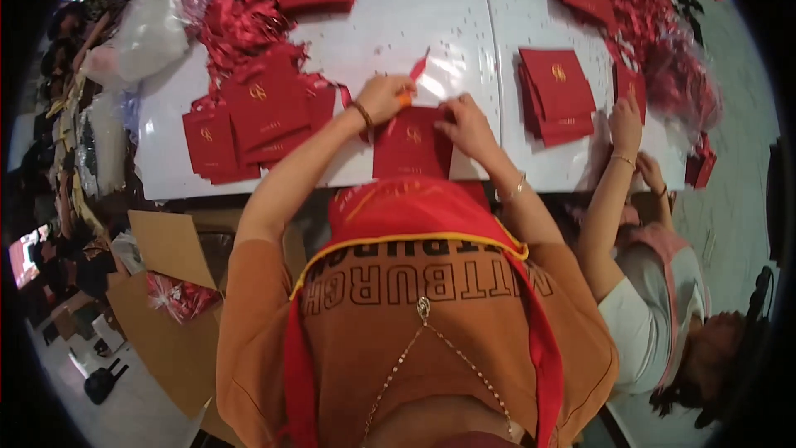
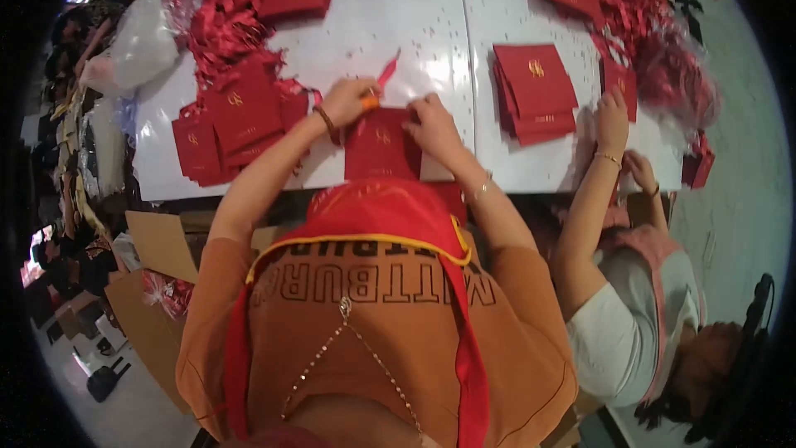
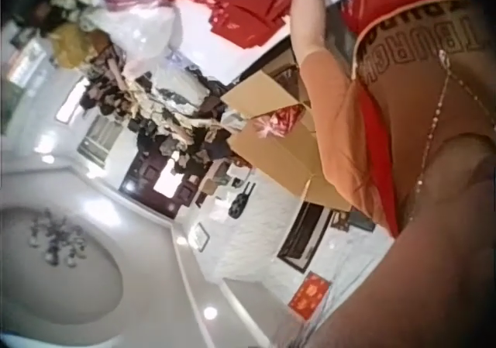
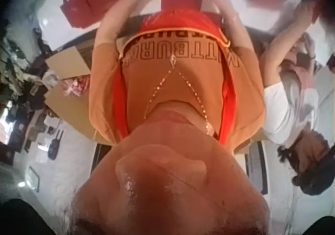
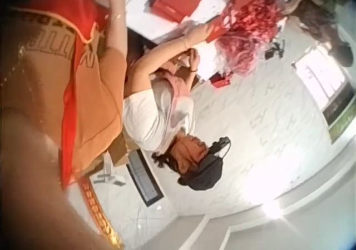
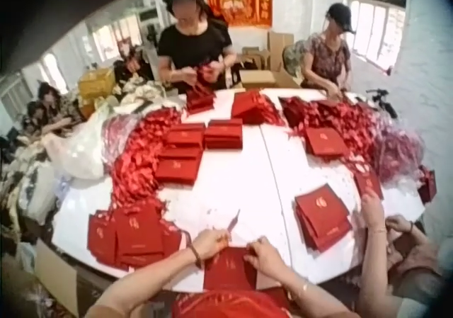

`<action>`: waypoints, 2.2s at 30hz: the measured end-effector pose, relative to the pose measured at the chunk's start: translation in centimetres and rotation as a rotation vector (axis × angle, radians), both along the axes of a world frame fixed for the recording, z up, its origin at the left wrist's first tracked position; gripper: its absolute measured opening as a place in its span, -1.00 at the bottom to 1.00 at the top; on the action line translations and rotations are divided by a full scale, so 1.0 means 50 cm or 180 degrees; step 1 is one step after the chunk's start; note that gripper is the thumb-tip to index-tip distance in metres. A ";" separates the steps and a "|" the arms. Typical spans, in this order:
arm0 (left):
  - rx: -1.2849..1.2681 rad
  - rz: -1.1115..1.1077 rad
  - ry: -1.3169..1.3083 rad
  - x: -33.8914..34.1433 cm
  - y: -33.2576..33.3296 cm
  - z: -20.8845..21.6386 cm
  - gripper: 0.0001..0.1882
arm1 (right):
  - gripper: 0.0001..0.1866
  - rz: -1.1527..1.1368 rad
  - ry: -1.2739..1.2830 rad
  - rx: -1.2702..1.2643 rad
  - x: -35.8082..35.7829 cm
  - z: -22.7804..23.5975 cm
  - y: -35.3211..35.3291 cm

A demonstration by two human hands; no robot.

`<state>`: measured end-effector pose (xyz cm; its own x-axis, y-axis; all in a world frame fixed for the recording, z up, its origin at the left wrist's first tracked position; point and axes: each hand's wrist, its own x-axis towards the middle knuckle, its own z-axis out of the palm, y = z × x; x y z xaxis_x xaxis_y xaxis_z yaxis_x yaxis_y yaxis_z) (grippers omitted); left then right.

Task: Assembling and decorating red greeting cards with ribbons.

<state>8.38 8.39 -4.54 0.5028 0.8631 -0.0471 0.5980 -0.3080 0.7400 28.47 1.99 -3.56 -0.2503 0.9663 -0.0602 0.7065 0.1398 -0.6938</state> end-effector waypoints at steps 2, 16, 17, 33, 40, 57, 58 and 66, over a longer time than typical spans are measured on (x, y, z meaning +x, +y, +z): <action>-0.0440 0.0540 -0.0362 -0.001 -0.003 0.012 -0.84 | -0.72 -0.0020 0.0089 -0.0083 0.004 0.003 0.022; -0.0826 0.1049 -0.0447 0.078 -0.112 0.001 -0.89 | -0.77 -0.0576 0.1101 -0.1661 0.003 0.001 0.018; -0.0827 0.1053 -0.0443 0.079 -0.113 -0.002 -0.89 | -0.77 -0.0571 0.1104 -0.1664 0.003 -0.001 0.017; -0.1496 0.1040 -0.0741 0.069 -0.089 -0.027 -0.69 | -0.73 -0.0127 0.0952 -0.1073 0.001 -0.029 0.022; -0.1733 0.1052 -0.0992 0.064 -0.090 -0.016 -0.68 | -0.73 -0.0202 0.1220 -0.1461 0.001 -0.005 0.021; -0.1747 0.1129 -0.1242 0.074 -0.104 -0.036 -0.73 | -0.77 0.0025 0.0847 -0.1028 0.011 -0.020 0.020; -0.1639 0.1122 -0.1105 0.075 -0.107 -0.028 -0.74 | -0.78 0.0047 0.0880 -0.1039 0.013 -0.032 0.017; -0.1194 0.1291 -0.0793 0.042 -0.106 -0.010 -0.76 | -0.60 0.0731 -0.0703 -0.0656 -0.024 0.075 0.160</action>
<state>10.47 3.07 -5.03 0.1723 0.9355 -0.3083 0.4077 0.2172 0.8869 27.25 9.99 0.16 -0.4182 0.8486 -0.3241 0.8086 0.1852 -0.5584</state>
